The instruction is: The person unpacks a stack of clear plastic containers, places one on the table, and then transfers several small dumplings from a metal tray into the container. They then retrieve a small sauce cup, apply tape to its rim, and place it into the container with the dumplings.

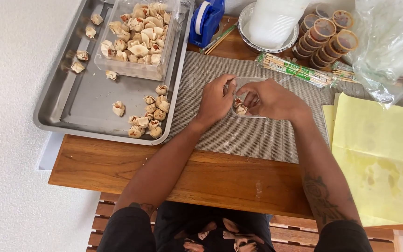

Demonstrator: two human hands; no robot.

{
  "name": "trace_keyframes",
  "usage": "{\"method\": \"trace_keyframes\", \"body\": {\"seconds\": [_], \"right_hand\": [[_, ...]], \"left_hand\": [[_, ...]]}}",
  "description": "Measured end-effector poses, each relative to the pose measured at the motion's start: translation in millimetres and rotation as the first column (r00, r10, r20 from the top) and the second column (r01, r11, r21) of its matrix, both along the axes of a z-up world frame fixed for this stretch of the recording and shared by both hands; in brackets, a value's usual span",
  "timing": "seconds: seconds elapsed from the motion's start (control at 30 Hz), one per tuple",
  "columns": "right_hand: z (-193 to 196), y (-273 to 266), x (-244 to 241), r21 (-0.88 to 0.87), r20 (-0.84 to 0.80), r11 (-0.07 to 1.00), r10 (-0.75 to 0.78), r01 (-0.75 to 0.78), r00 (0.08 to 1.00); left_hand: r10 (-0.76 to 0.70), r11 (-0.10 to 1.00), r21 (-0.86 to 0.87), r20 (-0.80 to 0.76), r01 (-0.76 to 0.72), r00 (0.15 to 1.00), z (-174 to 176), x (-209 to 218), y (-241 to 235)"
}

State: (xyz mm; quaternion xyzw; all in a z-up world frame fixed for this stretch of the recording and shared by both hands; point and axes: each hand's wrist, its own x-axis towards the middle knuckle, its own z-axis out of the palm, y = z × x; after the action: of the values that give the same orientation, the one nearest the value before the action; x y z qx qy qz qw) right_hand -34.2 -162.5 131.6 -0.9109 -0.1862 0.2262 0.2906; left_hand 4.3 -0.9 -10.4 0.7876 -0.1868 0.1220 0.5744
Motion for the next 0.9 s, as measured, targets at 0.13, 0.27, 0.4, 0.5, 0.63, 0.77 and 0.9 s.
{"method": "trace_keyframes", "body": {"seconds": [0.13,0.27,0.4,0.5,0.63,0.77,0.9], "right_hand": [[-6,0,2,0.018,-0.001,1.000,-0.018,0.018,1.000],[-14,-4,7,0.029,0.001,0.999,-0.039,0.039,0.999],[-17,-2,5,0.039,0.016,0.997,-0.061,0.060,0.998],[-1,2,-3,0.049,-0.034,0.993,-0.102,0.104,0.994],[11,18,-13,-0.119,0.260,0.989,-0.056,0.089,0.964],[22,61,-25,0.117,0.510,0.988,0.028,-0.101,0.860],[26,120,-22,0.222,0.562,0.935,0.109,-0.276,0.820]], "left_hand": [[0.006,1.000,-0.006,0.005,-0.006,1.000,0,1,0],[0.038,0.999,-0.012,0.019,-0.038,0.999,-3,2,-3],[0.047,0.998,-0.036,-0.040,-0.049,0.998,-5,0,-1],[0.039,0.996,-0.078,-0.065,-0.044,0.997,9,-8,4],[0.103,0.990,-0.089,-0.069,-0.109,0.992,19,-12,6],[0.123,0.978,-0.167,-0.043,-0.128,0.991,7,-7,8],[0.171,0.965,-0.203,-0.007,-0.169,0.985,-7,-10,6]]}}
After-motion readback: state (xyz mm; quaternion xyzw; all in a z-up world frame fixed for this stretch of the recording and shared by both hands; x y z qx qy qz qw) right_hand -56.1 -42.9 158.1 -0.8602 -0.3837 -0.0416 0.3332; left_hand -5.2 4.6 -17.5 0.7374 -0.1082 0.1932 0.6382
